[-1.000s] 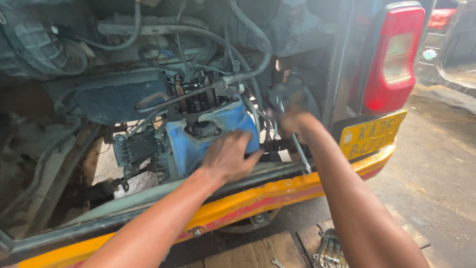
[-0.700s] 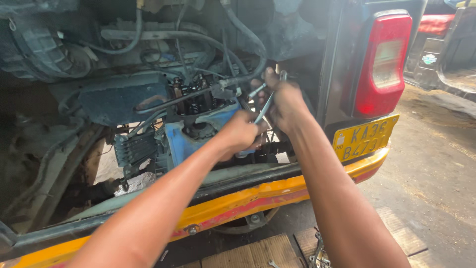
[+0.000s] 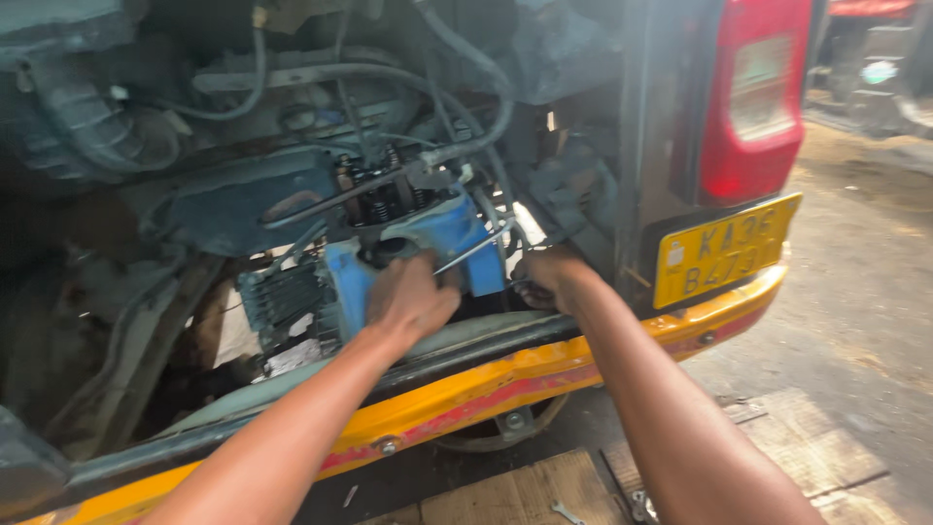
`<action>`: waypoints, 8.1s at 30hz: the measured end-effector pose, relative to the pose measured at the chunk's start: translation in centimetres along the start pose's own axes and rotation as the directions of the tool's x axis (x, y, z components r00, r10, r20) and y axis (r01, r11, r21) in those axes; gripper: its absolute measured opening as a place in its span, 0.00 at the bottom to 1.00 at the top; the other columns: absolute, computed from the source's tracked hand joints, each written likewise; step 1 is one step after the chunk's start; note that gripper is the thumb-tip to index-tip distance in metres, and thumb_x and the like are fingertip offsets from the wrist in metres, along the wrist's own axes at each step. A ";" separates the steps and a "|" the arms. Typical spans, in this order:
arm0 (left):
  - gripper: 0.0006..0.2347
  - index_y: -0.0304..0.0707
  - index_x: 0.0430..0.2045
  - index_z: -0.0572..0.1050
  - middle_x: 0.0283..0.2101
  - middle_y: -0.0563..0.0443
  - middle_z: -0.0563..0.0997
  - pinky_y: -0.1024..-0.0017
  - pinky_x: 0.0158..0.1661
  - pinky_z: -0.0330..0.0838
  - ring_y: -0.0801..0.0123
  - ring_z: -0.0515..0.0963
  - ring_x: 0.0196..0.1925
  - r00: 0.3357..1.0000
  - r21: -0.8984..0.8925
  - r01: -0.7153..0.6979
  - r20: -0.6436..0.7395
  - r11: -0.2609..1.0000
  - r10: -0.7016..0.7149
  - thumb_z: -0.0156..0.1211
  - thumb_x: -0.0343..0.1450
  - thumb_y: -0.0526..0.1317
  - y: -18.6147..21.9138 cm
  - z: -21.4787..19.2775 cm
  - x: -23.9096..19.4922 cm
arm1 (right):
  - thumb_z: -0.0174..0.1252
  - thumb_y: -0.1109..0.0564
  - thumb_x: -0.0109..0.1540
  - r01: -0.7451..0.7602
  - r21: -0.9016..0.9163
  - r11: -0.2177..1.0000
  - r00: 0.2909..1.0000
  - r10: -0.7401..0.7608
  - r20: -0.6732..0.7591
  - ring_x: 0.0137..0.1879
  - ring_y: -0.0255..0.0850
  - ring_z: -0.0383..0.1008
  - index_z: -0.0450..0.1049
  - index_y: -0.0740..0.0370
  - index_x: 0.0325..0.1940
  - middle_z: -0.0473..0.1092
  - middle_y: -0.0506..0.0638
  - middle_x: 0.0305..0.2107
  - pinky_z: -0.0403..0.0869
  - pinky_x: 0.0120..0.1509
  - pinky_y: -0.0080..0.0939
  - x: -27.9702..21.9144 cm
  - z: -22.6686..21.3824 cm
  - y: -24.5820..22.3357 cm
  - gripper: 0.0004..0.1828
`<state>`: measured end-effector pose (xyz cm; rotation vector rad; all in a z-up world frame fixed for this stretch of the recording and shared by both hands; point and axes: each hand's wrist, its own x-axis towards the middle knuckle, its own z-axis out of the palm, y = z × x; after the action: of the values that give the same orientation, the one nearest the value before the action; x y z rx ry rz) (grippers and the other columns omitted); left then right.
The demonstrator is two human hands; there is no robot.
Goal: The person uses a wrench to loosen and remove bolts from a blue engine component under the rear of a yellow auto-rickshaw. They detach the component and set it aside, then continue to work on the exposed engine area.
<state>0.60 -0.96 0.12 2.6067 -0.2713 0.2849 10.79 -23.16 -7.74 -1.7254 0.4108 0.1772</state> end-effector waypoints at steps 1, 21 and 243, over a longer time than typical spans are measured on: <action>0.16 0.39 0.42 0.80 0.39 0.32 0.84 0.51 0.51 0.75 0.39 0.83 0.46 1.000 0.001 -0.008 -0.018 1.000 0.008 0.56 0.66 0.45 0.3 0.4 0.2 | 0.58 0.61 0.62 -0.064 0.061 0.996 0.998 0.062 0.032 0.30 0.39 0.76 0.75 0.65 0.38 0.74 0.54 0.29 0.79 0.31 0.33 0.1 -0.2 0.1 0.04; 0.19 0.32 0.41 0.82 0.43 0.29 0.83 0.55 0.57 0.72 0.41 0.81 0.52 0.989 -0.092 0.134 -0.054 0.987 -0.139 0.60 0.65 0.49 0.6 2.3 -0.9 | 0.53 0.76 0.59 -0.120 0.237 0.964 0.991 0.104 0.081 0.47 0.48 0.79 0.70 0.63 0.50 0.70 0.57 0.46 0.80 0.38 0.35 3.1 1.6 0.7 0.18; 0.29 0.36 0.60 0.69 0.68 0.44 0.65 0.38 0.72 0.28 0.56 0.47 0.79 0.727 0.422 -0.670 0.207 0.611 0.654 0.65 0.60 0.35 1.8 7.3 7.4 | 0.52 0.62 0.54 0.674 0.643 0.363 0.705 -0.057 -0.707 0.34 0.43 0.74 0.73 0.66 0.44 0.73 0.52 0.32 0.71 0.35 0.41 4.4 0.7 -3.4 0.14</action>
<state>8.37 -7.17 -3.49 2.8653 -1.3646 0.6318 16.20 -22.72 -6.26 -0.6847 0.3982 -0.8669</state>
